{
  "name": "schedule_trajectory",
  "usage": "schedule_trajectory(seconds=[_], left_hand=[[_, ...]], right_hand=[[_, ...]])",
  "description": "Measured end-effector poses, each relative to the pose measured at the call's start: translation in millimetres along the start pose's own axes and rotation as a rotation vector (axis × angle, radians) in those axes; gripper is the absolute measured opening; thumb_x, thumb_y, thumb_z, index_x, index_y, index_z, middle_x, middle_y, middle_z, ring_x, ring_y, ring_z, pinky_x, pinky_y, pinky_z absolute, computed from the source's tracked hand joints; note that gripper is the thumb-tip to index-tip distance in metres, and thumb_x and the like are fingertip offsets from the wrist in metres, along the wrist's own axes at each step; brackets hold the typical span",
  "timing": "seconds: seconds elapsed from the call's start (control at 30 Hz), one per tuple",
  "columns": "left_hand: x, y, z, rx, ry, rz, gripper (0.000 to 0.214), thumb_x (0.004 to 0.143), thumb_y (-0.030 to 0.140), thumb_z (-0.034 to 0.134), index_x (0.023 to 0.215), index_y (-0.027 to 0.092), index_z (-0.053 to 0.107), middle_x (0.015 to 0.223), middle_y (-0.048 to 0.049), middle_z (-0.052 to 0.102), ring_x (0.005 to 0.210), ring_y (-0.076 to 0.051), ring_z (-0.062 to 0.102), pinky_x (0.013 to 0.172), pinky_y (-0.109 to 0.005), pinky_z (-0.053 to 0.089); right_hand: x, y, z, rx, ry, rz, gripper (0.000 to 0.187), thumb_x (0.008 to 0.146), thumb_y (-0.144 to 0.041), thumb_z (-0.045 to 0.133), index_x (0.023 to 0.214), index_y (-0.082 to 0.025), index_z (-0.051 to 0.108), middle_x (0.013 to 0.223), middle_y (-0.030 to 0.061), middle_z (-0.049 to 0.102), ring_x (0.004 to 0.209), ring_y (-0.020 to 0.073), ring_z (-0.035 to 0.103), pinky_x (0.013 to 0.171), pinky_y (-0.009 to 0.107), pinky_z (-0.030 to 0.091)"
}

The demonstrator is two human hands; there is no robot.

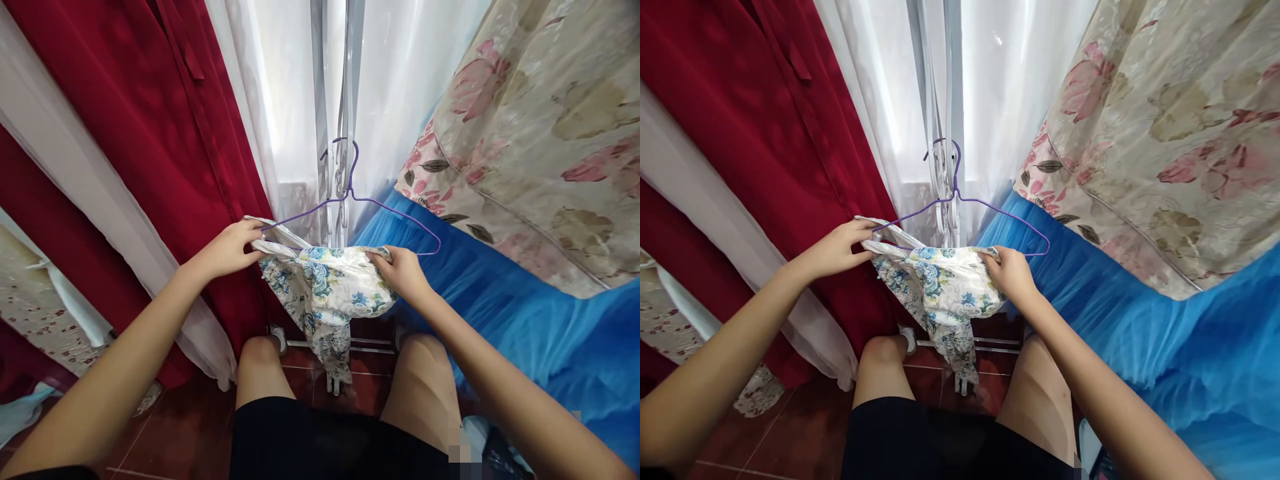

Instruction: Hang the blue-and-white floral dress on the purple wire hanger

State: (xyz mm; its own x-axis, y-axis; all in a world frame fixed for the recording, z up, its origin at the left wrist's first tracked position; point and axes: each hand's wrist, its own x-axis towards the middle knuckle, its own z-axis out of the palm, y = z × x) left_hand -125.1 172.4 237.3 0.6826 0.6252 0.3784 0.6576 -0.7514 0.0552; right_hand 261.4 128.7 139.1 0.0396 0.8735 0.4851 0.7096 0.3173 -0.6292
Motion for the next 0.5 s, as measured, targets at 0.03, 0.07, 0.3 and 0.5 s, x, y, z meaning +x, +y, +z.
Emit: schedule_trajectory(seconds=[0.03,0.07,0.3,0.5], left_hand=[[5.0,6.0,-5.5,0.021,0.005,-0.004,0.021,0.087,0.03,0.059,0.096,0.018,0.073,0.136,-0.012,0.061,0.128,-0.032,0.056,0.112,-0.049,0.043],[10.7,12.5,-9.4,0.023,0.019,-0.003,0.019,0.085,0.029,0.058,0.089,0.017,0.072,0.136,-0.0123,0.061,0.127,-0.033,0.056,0.111,-0.05,0.044],[50.3,40.7,1.1,-0.385,0.095,-0.156,0.018,0.074,0.029,0.061,0.062,0.016,0.061,0.071,-0.0017,0.059,0.072,-0.018,0.06,0.066,-0.028,0.046],[50.6,40.4,19.5,-0.687,0.08,-0.303,0.032,0.071,0.036,0.072,0.058,0.017,0.05,0.057,0.0045,0.039,0.053,-0.009,0.039,0.05,-0.023,0.027]], right_hand=[[-2.6,-2.9,0.6,0.01,-0.029,-0.006,0.038,0.093,-0.044,0.057,0.064,-0.019,0.056,0.057,0.0007,0.056,0.056,0.0159,0.045,0.057,0.029,0.029],[-5.4,-6.3,0.7,0.017,-0.06,-0.013,0.038,0.093,-0.044,0.056,0.064,-0.02,0.055,0.056,0.0002,0.054,0.056,0.0157,0.045,0.057,0.029,0.029],[-31.1,-13.0,-24.7,0.171,-0.03,-0.062,0.026,0.09,-0.039,0.063,0.103,-0.018,0.072,0.088,0.0052,0.073,0.075,0.0207,0.062,0.071,0.031,0.044],[-22.9,16.7,-63.9,0.306,0.226,-0.084,0.096,0.076,-0.03,0.077,0.159,-0.019,0.032,0.071,-0.0045,0.061,0.06,0.0174,0.051,0.061,0.031,0.044]])
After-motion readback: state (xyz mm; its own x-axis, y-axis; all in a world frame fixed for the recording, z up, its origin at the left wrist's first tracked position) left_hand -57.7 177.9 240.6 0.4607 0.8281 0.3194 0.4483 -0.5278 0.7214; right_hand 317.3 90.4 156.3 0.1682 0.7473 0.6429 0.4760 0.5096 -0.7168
